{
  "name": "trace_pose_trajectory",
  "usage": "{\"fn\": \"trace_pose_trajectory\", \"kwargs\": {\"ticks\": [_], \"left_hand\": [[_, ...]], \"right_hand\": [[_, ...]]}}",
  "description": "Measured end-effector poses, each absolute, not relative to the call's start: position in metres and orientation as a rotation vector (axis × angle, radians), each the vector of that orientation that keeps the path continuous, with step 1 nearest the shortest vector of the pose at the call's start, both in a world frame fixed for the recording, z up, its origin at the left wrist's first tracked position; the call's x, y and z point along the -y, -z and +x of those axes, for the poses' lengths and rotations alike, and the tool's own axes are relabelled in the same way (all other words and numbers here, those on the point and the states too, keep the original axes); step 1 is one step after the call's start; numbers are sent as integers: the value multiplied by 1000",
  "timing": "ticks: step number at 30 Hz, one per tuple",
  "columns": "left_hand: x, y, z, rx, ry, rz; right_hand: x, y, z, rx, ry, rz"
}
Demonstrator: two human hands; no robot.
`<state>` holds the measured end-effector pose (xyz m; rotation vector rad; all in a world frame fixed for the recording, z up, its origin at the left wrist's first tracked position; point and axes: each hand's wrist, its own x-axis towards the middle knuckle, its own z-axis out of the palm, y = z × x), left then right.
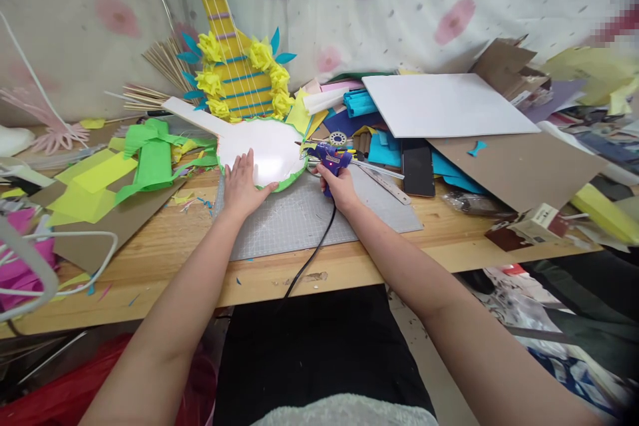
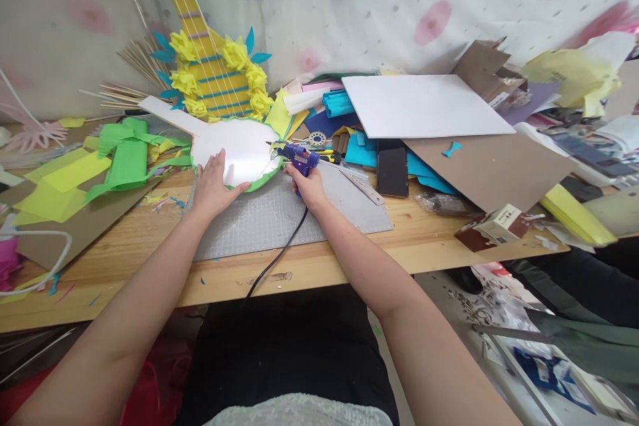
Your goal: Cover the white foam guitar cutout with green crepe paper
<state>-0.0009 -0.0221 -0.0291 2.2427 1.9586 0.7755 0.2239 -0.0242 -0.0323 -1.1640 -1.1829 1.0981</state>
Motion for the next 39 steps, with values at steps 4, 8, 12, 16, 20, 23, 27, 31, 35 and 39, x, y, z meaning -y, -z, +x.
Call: {"fn": "trace_pose_trajectory", "kwargs": {"ticks": [4, 8, 12, 16, 20, 23, 27, 31, 35, 39], "left_hand": [[22, 31, -2, -1944, -810, 2245], [22, 32, -1, -1936, -825, 2236], [22, 33, -2, -1947, -801, 2247], [23, 32, -3, -1962, -795, 2248], [25, 27, 2, -1992, -824, 2191], [26, 21, 11, -2065, -777, 2192], [25, 13, 22, -2250, -625, 2169], [22, 12, 25, -2355, -563, 2134], [24, 18, 24, -2338, -526, 2158], [26, 22, 23, -2331, -484, 2191]], "right_hand": [[24, 33, 223, 1181, -1101, -1169], [24, 33, 223, 1145, -1114, -1154], [24, 34, 223, 1125, -1125, -1129], [23, 35, 223, 1123, -1129, -1134], [22, 35, 223, 1134, -1133, -1141], [21, 36, 223, 1165, -1122, -1155], [20, 38, 224, 1129, -1128, -1096], [19, 39, 225, 1112, -1150, -1059], [20, 39, 225, 1112, -1147, -1053], [22, 38, 225, 1100, -1138, -1035]]}}
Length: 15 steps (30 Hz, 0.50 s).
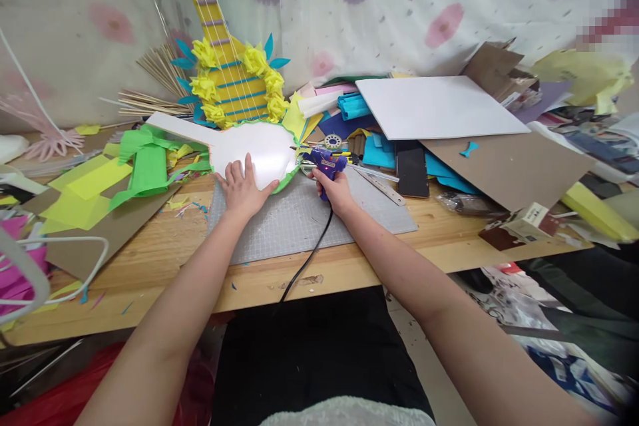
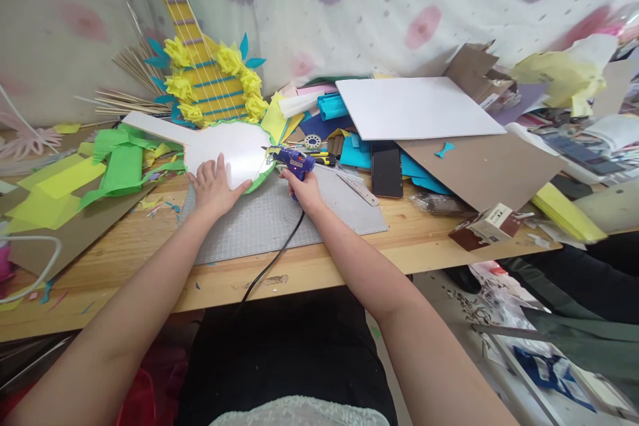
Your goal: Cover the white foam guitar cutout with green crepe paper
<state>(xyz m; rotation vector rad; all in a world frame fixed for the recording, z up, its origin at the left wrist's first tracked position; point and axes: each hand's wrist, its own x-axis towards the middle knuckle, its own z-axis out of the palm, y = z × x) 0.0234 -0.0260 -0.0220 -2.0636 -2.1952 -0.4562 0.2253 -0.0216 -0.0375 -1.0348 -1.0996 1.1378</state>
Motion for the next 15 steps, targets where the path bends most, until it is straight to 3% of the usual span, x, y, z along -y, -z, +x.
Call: {"fn": "trace_pose_trajectory", "kwargs": {"ticks": [15], "left_hand": [[27, 26, 24, 2172, 490, -2079]], "right_hand": [[21, 40, 226, 1111, -1146, -1044]]}}
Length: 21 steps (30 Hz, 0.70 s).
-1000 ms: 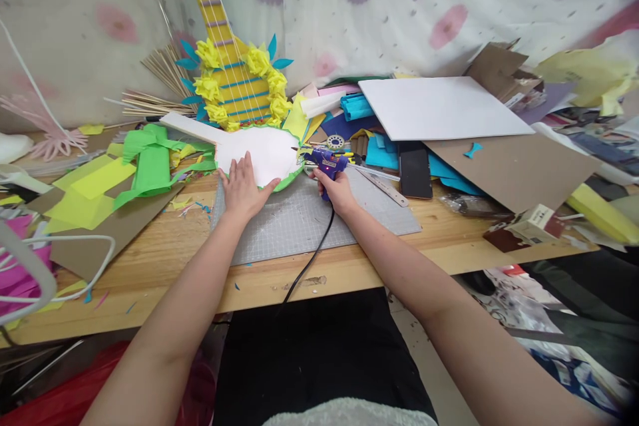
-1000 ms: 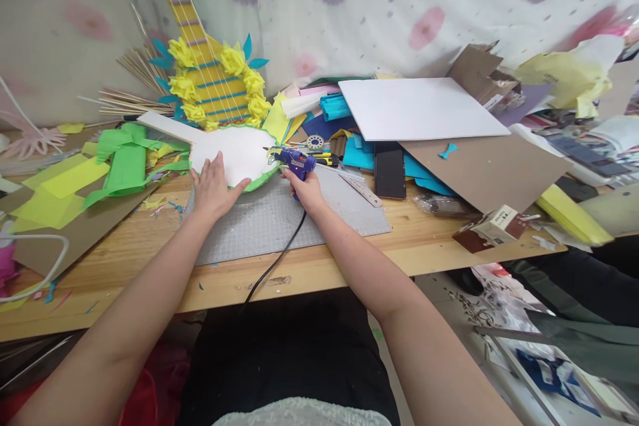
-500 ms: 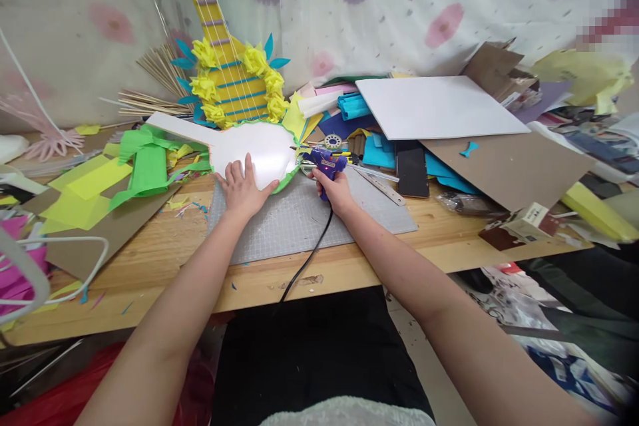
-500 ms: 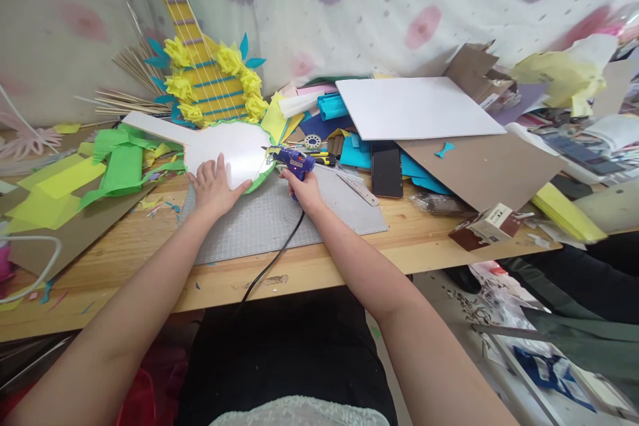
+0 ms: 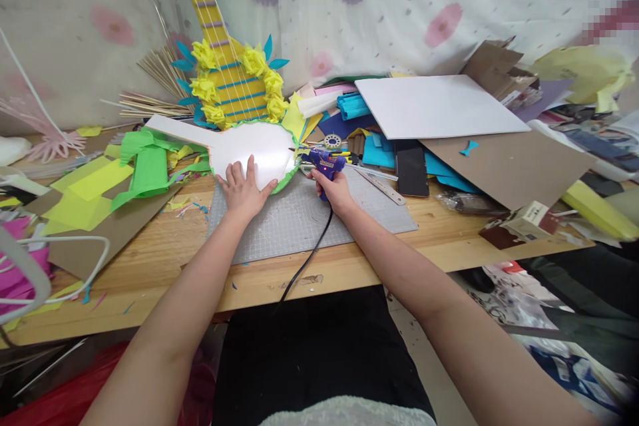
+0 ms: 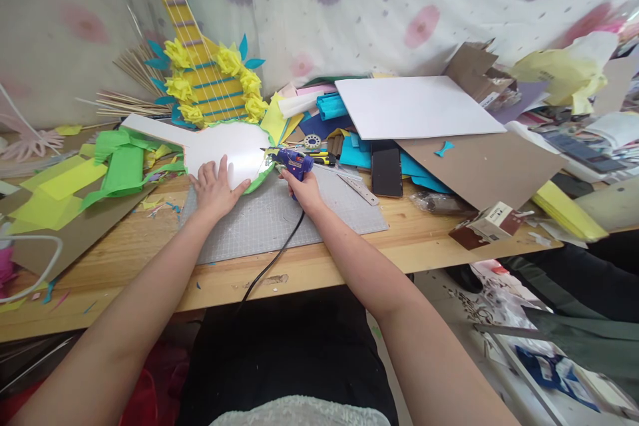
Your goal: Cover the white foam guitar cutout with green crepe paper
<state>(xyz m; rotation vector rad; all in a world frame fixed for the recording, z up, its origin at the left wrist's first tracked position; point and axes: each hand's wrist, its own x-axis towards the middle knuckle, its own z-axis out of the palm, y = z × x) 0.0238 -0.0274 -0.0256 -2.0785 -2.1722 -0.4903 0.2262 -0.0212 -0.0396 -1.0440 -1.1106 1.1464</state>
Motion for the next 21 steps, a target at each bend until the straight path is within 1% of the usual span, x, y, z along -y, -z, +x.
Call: {"fn": "trace_pose_trajectory", "kwargs": {"ticks": [5, 13, 17, 21], "left_hand": [[25, 29, 23, 2195, 548, -2051], [22, 25, 20, 2240, 767, -2023], [16, 12, 8, 2260, 918, -1971], [8, -14, -13, 2277, 1123, -1937]], "right_hand": [[21, 40, 226, 1118, -1150, -1058], [20, 40, 228, 1107, -1158, -1055], [20, 39, 230, 1076, -1174, -1043], [23, 35, 232, 1065, -1200, -1029]]}}
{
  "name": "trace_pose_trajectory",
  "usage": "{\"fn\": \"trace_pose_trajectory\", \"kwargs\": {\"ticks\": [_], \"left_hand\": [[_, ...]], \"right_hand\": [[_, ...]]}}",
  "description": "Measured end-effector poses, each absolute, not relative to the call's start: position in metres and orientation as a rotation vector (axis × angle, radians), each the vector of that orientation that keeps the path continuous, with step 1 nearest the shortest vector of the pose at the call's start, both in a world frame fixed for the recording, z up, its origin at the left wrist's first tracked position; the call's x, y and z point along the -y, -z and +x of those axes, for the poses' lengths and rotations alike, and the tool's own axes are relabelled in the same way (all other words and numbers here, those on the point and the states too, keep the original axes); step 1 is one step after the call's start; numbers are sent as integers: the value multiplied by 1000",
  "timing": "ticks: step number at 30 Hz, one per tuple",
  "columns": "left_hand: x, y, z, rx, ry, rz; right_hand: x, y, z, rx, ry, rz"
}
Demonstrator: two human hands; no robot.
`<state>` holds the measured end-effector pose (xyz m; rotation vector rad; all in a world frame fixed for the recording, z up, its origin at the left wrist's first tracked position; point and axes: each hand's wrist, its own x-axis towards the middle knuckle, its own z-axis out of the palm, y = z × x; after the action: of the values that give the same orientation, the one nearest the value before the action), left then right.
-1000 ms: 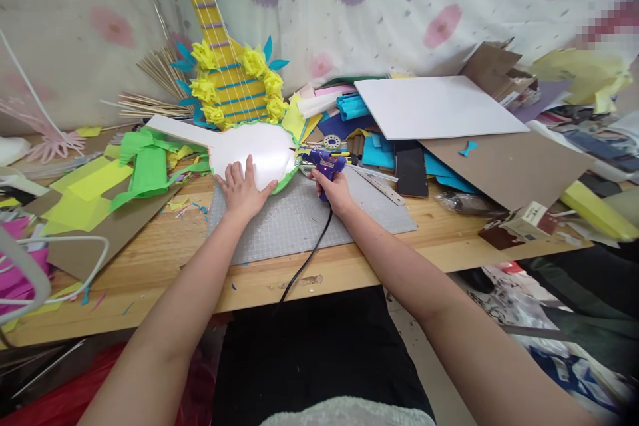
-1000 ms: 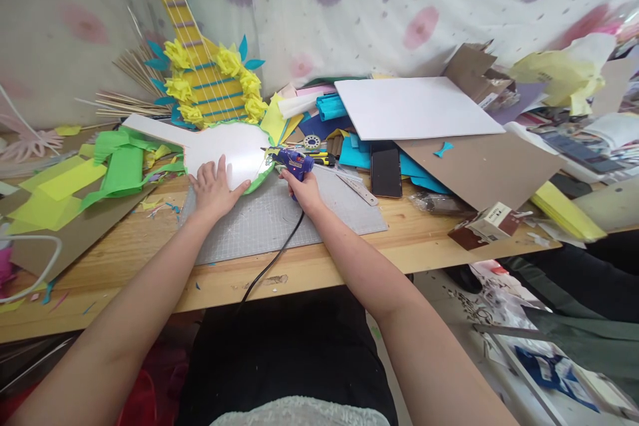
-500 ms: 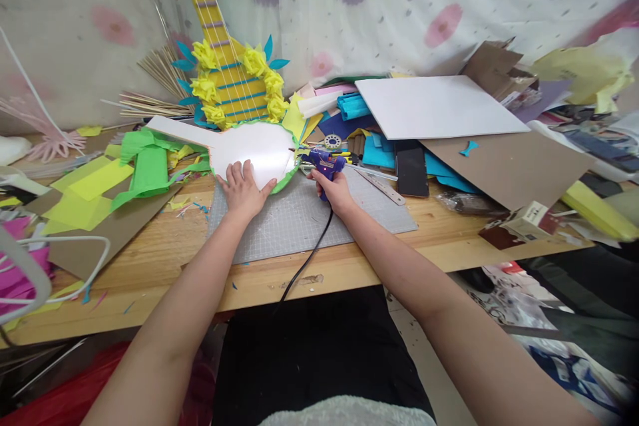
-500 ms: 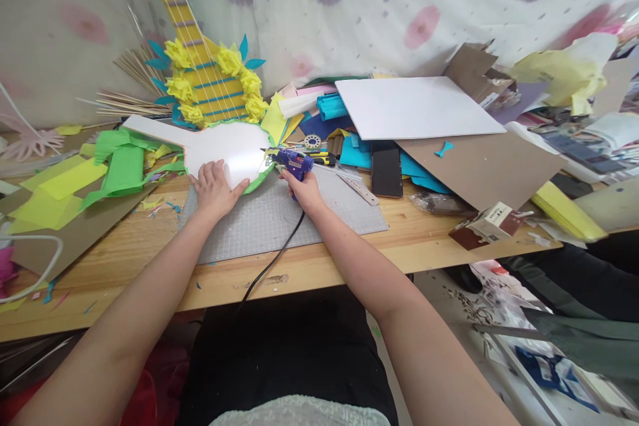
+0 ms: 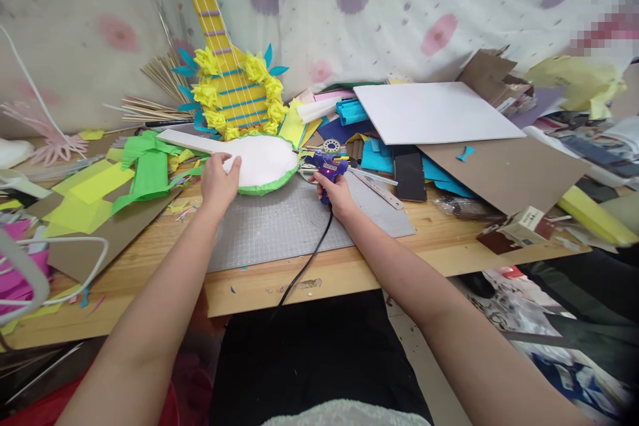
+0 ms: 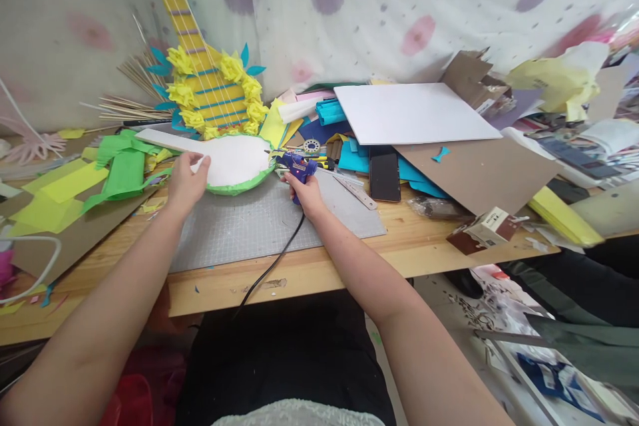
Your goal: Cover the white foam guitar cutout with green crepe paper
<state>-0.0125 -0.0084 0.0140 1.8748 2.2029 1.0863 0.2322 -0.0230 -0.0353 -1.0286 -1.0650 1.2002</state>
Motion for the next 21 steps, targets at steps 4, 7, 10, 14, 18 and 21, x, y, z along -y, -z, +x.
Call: {"fn": "trace_pose_trajectory", "kwargs": {"ticks": [4, 7, 10, 14, 18, 21], "left_hand": [[5, -40, -31, -2240, -1125, 1727], [4, -49, -40, -2288, -1100, 1712], [3, -50, -45, -2274, -1015, 1740], [-2, -47, -46, -2198, -957, 1806], [-4, -50, -41, -2194, -877, 1877], [-2, -55, -36, -2208, -786, 1924]], "right_hand": [[25, 33, 233, 1054, -1207, -1040], [25, 33, 233, 1028, -1205, -1036], [25, 33, 234, 1015, -1213, -1028], [25, 32, 235, 992, -1216, -1012], [25, 30, 236, 986, -1209, -1023], [24, 29, 237, 985, -1201, -1025]]}}
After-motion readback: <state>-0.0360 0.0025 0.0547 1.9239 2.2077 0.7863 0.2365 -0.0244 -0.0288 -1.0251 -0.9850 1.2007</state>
